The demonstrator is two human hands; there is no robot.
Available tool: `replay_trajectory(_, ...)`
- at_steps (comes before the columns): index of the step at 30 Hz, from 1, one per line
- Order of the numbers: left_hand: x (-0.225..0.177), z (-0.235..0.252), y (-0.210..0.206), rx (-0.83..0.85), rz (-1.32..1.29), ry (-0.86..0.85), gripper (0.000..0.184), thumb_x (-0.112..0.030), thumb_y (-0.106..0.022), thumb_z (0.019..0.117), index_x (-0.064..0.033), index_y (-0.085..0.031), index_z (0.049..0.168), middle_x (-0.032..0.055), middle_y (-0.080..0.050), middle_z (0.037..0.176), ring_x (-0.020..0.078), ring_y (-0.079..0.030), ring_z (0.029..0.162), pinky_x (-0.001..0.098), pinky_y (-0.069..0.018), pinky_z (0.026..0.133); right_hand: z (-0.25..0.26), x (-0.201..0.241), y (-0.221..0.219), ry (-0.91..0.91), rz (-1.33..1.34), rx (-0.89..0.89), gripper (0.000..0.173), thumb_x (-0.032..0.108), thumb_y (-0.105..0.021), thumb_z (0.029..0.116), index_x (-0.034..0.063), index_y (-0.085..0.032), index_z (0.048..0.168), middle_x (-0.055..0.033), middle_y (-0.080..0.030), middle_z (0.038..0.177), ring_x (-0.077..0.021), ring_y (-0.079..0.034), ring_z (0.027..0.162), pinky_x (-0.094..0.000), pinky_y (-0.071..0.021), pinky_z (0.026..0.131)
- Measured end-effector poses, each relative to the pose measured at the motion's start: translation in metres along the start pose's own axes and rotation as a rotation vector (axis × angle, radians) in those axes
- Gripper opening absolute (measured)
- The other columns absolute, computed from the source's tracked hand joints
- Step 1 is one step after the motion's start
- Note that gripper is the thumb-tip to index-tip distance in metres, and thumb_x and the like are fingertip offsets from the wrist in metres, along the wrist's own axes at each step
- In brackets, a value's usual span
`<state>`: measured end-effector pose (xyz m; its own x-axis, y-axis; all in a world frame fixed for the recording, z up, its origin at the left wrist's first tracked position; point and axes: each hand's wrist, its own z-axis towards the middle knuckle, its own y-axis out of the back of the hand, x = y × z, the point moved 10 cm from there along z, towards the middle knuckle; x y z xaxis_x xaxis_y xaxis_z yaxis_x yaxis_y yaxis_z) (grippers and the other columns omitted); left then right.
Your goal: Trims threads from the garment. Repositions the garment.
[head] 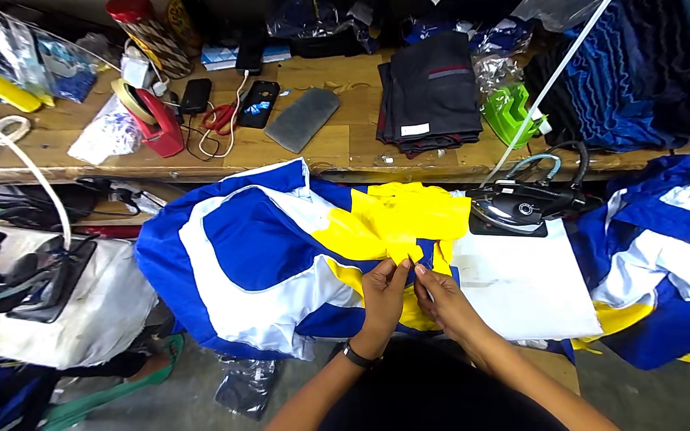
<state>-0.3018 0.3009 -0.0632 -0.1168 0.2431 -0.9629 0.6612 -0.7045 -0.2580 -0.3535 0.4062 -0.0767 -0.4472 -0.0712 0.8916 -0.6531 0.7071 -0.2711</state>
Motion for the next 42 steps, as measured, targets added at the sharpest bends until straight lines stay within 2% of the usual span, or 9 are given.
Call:
replay_trajectory(9, 0.004, -0.003, 0.003, -0.010, 0.002, -0.011, 0.018, 0.001, -0.056, 0.0992, 0.0030, -0.070, 0.089, 0.0032, -0.071, 0.080, 0.0077, -0.069, 0.078, 0.0256, -0.0583, 0.080, 0.000, -0.005, -0.002, 0.006, 0.030, 0.001, 0.044, 0.024, -0.040, 0.1107, 0.0166, -0.052, 0.069, 0.0106, -0.037, 0.052, 0.0025, -0.029, 0.039, -0.0137, -0.0255, 0.038)
replay_trajectory(14, 0.006, -0.006, 0.008, 0.003, -0.008, 0.063, 0.017, 0.000, -0.054, 0.1004, 0.0028, -0.069, 0.092, 0.0032, -0.071, 0.083, 0.0080, -0.069, 0.080, 0.0263, -0.0586, 0.080, -0.006, -0.013, -0.008, -0.143, 0.052, 0.079, 0.047, 0.031, -0.036, 0.1121, 0.0153, -0.051, 0.070, 0.0087, -0.036, 0.049, 0.0008, -0.031, 0.036, -0.0146, -0.0276, 0.035)
replay_trajectory(18, 0.011, -0.011, 0.024, 0.179, 0.009, 0.370, 0.023, -0.008, -0.039, 0.1079, 0.0024, -0.058, 0.117, 0.0091, -0.075, 0.099, 0.0161, -0.074, 0.089, 0.0323, -0.0609, 0.082, -0.016, -0.003, -0.006, -0.145, -0.226, 0.381, 0.039, 0.043, -0.040, 0.1088, 0.0196, -0.056, 0.083, 0.0136, -0.042, 0.054, 0.0038, -0.036, 0.040, -0.0131, -0.0306, 0.038)
replay_trajectory(20, 0.004, -0.012, 0.045, 0.202, 0.083, 0.405, 0.015, -0.008, -0.049, 0.1056, 0.0009, -0.058, 0.114, 0.0070, -0.074, 0.096, 0.0163, -0.074, 0.088, 0.0329, -0.0617, 0.082, -0.009, 0.018, -0.003, 0.055, -0.416, 0.408, 0.031, 0.046, -0.053, 0.1045, 0.0197, -0.056, 0.088, 0.0157, -0.042, 0.061, 0.0067, -0.037, 0.046, -0.0114, -0.0322, 0.043)
replay_trajectory(24, -0.022, -0.010, 0.098, 0.034, 0.302, 0.228, 0.013, -0.004, -0.067, 0.0935, 0.0001, -0.062, 0.104, 0.0009, -0.071, 0.082, 0.0095, -0.070, 0.074, 0.0281, -0.0603, 0.074, 0.020, 0.059, -0.030, 0.323, -0.832, 0.342, 0.033, 0.036, -0.048, 0.1072, 0.0074, -0.062, 0.098, 0.0026, -0.052, 0.072, -0.0051, -0.050, 0.061, -0.0258, -0.0441, 0.059)
replay_trajectory(29, -0.057, -0.014, 0.109, 0.018, 0.459, 0.102, 0.019, -0.009, -0.066, 0.0927, -0.0032, -0.066, 0.110, 0.0000, -0.068, 0.094, 0.0035, -0.064, 0.078, 0.0207, -0.0544, 0.071, 0.048, 0.070, -0.105, 0.424, -0.791, 0.528, 0.036, 0.028, -0.056, 0.1045, 0.0104, -0.062, 0.135, -0.0019, -0.061, 0.082, -0.0078, -0.056, 0.069, -0.0281, -0.0504, 0.067)
replay_trajectory(33, -0.062, -0.014, 0.105, -0.094, 0.214, 0.050, 0.015, -0.003, -0.063, 0.0947, 0.0009, -0.064, 0.109, 0.0017, -0.069, 0.094, 0.0053, -0.065, 0.082, 0.0232, -0.0554, 0.078, 0.061, 0.060, -0.124, 0.386, -0.640, 0.561, 0.017, 0.015, -0.059, 0.1018, 0.0032, -0.066, 0.111, 0.0017, -0.066, 0.075, -0.0030, -0.061, 0.065, -0.0218, -0.0530, 0.065)
replay_trajectory(37, -0.046, -0.020, 0.095, -0.264, 0.056, -0.011, 0.013, -0.005, -0.063, 0.0967, 0.0023, -0.066, 0.107, 0.0017, -0.071, 0.090, 0.0059, -0.067, 0.081, 0.0232, -0.0552, 0.074, 0.066, 0.057, -0.105, 0.313, -0.492, 0.392, 0.011, 0.013, -0.062, 0.0996, 0.0047, -0.061, 0.106, 0.0072, -0.065, 0.072, 0.0021, -0.052, 0.052, -0.0156, -0.0427, 0.048)
replay_trajectory(42, -0.053, -0.012, 0.082, -0.140, 0.212, -0.133, 0.011, -0.008, -0.061, 0.0981, 0.0007, -0.069, 0.097, -0.0008, -0.069, 0.089, 0.0013, -0.065, 0.080, 0.0202, -0.0549, 0.074, 0.069, 0.054, -0.085, 0.236, -0.241, 0.454, 0.005, 0.006, -0.062, 0.0963, 0.0107, -0.060, 0.095, 0.0094, -0.060, 0.065, 0.0009, -0.053, 0.053, -0.0153, -0.0437, 0.049)
